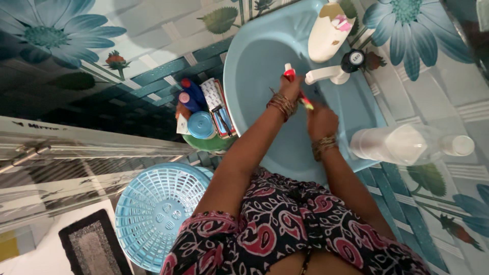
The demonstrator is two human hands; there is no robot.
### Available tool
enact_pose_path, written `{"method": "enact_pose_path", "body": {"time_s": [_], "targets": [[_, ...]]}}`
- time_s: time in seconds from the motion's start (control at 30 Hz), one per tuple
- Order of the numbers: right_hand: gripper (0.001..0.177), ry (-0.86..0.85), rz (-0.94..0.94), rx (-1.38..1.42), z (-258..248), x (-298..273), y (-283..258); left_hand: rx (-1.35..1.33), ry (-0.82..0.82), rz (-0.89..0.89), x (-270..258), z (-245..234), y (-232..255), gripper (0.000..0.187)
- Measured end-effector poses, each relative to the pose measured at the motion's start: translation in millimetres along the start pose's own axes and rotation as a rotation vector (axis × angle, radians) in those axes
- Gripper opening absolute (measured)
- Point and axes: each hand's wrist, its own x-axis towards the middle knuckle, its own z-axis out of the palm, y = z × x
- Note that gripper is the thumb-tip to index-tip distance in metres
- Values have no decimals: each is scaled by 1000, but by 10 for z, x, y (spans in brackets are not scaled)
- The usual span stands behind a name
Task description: The person organizes various hygiene items around a sink, including toothbrushes, toothpaste, and bottles.
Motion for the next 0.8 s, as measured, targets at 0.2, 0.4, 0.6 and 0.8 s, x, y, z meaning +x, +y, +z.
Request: {"method": "enact_pose_path", "body": {"time_s": [0.2,0.4,0.6,0.8], "targets": [[32,-131,-144,284,-205,-210,-195,462,-226,180,-27,-92,27,35],[19,170,-135,443,-228,-51,-156,486,-172,112,-286,-115,415,71],[40,-2,109,639,-218,233,-145,-387,-495,-224,-374,-119,246,61],[34,69,23,635,48,355,-70,-240,-419,136,-123,-257,69,43]]}}
